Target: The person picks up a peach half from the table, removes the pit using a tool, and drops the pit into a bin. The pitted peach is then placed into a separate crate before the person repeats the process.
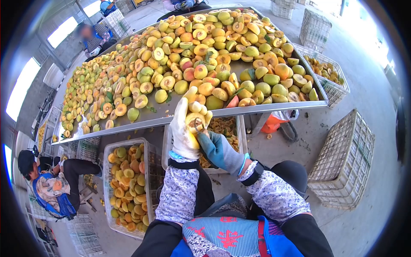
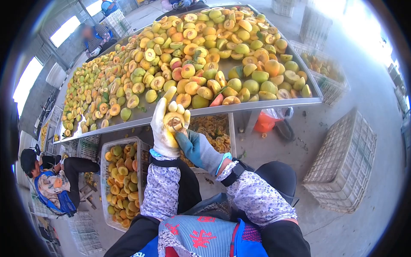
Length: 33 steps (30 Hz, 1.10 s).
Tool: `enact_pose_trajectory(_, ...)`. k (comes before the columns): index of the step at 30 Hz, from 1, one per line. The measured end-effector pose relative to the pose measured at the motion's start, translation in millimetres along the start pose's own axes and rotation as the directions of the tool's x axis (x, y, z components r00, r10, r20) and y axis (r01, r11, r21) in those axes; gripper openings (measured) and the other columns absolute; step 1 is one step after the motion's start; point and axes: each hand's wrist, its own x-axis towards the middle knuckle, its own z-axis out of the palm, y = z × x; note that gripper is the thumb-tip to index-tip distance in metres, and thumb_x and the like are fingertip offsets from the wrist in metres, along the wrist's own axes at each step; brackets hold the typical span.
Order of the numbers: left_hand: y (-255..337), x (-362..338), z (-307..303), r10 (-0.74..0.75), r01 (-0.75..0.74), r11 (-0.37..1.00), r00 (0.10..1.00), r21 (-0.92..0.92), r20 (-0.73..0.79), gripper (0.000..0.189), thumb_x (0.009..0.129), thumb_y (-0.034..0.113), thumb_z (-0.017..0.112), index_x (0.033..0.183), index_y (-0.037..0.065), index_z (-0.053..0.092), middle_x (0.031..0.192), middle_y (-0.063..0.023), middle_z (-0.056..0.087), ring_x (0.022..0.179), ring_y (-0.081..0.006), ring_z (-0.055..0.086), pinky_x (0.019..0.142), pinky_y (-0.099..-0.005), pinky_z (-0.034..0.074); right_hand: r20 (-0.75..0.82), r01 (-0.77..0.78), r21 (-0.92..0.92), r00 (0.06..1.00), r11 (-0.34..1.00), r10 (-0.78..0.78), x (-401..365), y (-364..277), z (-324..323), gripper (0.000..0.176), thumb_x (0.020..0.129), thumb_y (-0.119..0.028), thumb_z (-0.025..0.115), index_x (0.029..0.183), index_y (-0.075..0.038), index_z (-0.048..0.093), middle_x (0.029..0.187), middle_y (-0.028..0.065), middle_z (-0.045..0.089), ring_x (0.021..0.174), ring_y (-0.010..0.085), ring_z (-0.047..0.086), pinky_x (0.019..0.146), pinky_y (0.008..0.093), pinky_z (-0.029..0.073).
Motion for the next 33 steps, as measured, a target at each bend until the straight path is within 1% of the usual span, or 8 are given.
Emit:
enact_pose_trajectory(7,-3.7,1.7,-4.9,0.087,-0.096,0.99,0.992,0.103,0.091,0.048,0.109,0.035,0.042,0.146,0.005,0.049,0.093,-0.0028,0.063,0.087,-0.0185,0.066,0.08,-0.0353,0.059,0.177,-0.514,0.18,0.856,0.839,0.486,-8.8,-61.0,-5.6,0.049,0.107,-0.049,0.044,0.086,-0.009,0.062,0.061,-0.0015,0.052,0.042,0.0078,0.043,0.037,0.0255,0.033)
enact_pose_trajectory(13,7.1,2.6,-13.6,-0.059,0.019,0.944,0.992,0.329,0.111,0.049,0.108,0.034,0.043,0.145,0.002,0.05,0.113,-0.0152,0.069,0.102,-0.0269,0.07,0.087,-0.0411,0.06,-0.049,0.023,-0.277,0.998,0.961,-0.038,0.8,-17.8,-17.8,0.047,0.106,-0.042,0.052,0.096,0.002,0.066,0.072,0.0041,0.064,0.068,0.0078,0.054,0.06,0.0287,0.048)
enact_pose_trajectory(17,9.0,0.6,-12.2,-0.091,0.083,0.965,0.996,0.248,0.021,0.047,0.106,0.033,0.047,0.14,0.002,0.055,0.104,-0.0129,0.069,0.09,-0.0234,0.07,0.08,-0.0364,0.06,-0.003,0.078,-0.337,0.996,0.938,-0.084,1.3,-12.2,-11.7,0.043,0.107,-0.035,0.054,0.103,0.005,0.068,0.081,0.0046,0.067,0.078,0.0077,0.051,0.069,0.0292,0.048)
enact_pose_trajectory(20,-1.0,-1.5,-3.7,-0.02,0.028,0.982,0.999,0.185,-0.042,0.048,0.106,0.035,0.048,0.14,0.002,0.055,0.094,-0.0088,0.066,0.081,-0.0204,0.066,0.074,-0.0354,0.059,-0.01,-0.078,-0.083,0.997,0.993,0.078,-1.3,-8.1,0.0,0.042,0.107,-0.035,0.054,0.104,0.004,0.068,0.083,0.0055,0.068,0.081,0.0063,0.052,0.071,0.0276,0.048)
enact_pose_trajectory(21,-4.9,0.5,-5.8,-0.002,0.007,0.99,0.999,0.144,-0.038,0.047,0.106,0.034,0.048,0.14,0.002,0.056,0.093,-0.0085,0.066,0.081,-0.0203,0.066,0.074,-0.0352,0.059,-0.05,0.014,-0.054,0.999,0.998,-0.017,0.5,-6.5,5.1,0.046,0.107,-0.04,0.051,0.097,0.002,0.068,0.077,0.0046,0.065,0.073,0.0066,0.053,0.063,0.027,0.047)
enact_pose_trajectory(27,0.5,4.1,-7.3,0.032,-0.038,0.968,0.999,0.247,0.029,0.041,0.106,0.029,0.047,0.13,0.0,0.062,0.082,-0.0121,0.068,0.068,-0.0221,0.066,0.061,-0.0329,0.056,0.172,-0.514,0.063,0.85,0.856,0.498,-3.1,-70.9,-5.3,0.056,0.106,-0.053,0.044,0.079,-0.007,0.06,0.058,-0.0014,0.052,0.045,0.0093,0.046,0.041,0.0273,0.036)
enact_pose_trajectory(30,6.5,5.7,-10.8,-0.02,-0.023,0.909,0.995,0.415,0.098,0.045,0.105,0.029,0.047,0.131,-0.006,0.058,0.075,-0.0081,0.062,0.064,-0.0198,0.061,0.058,-0.0307,0.051,0.025,-0.267,-0.253,0.959,0.93,0.282,-2.3,-31.0,-1.5,0.058,0.105,-0.058,0.041,0.077,-0.009,0.058,0.056,-0.002,0.049,0.041,0.0089,0.043,0.037,0.0254,0.033)
enact_pose_trajectory(33,4.2,2.6,-9.1,-0.007,-0.018,0.944,0.997,0.328,0.076,0.045,0.105,0.029,0.047,0.128,-0.008,0.06,0.07,-0.0066,0.059,0.062,-0.0193,0.061,0.056,-0.0301,0.05,0.155,-0.528,-0.017,0.838,0.849,0.524,-6.3,-52.5,-3.3,0.058,0.105,-0.059,0.04,0.078,-0.012,0.057,0.058,-0.0017,0.05,0.04,0.0092,0.042,0.035,0.0249,0.031)
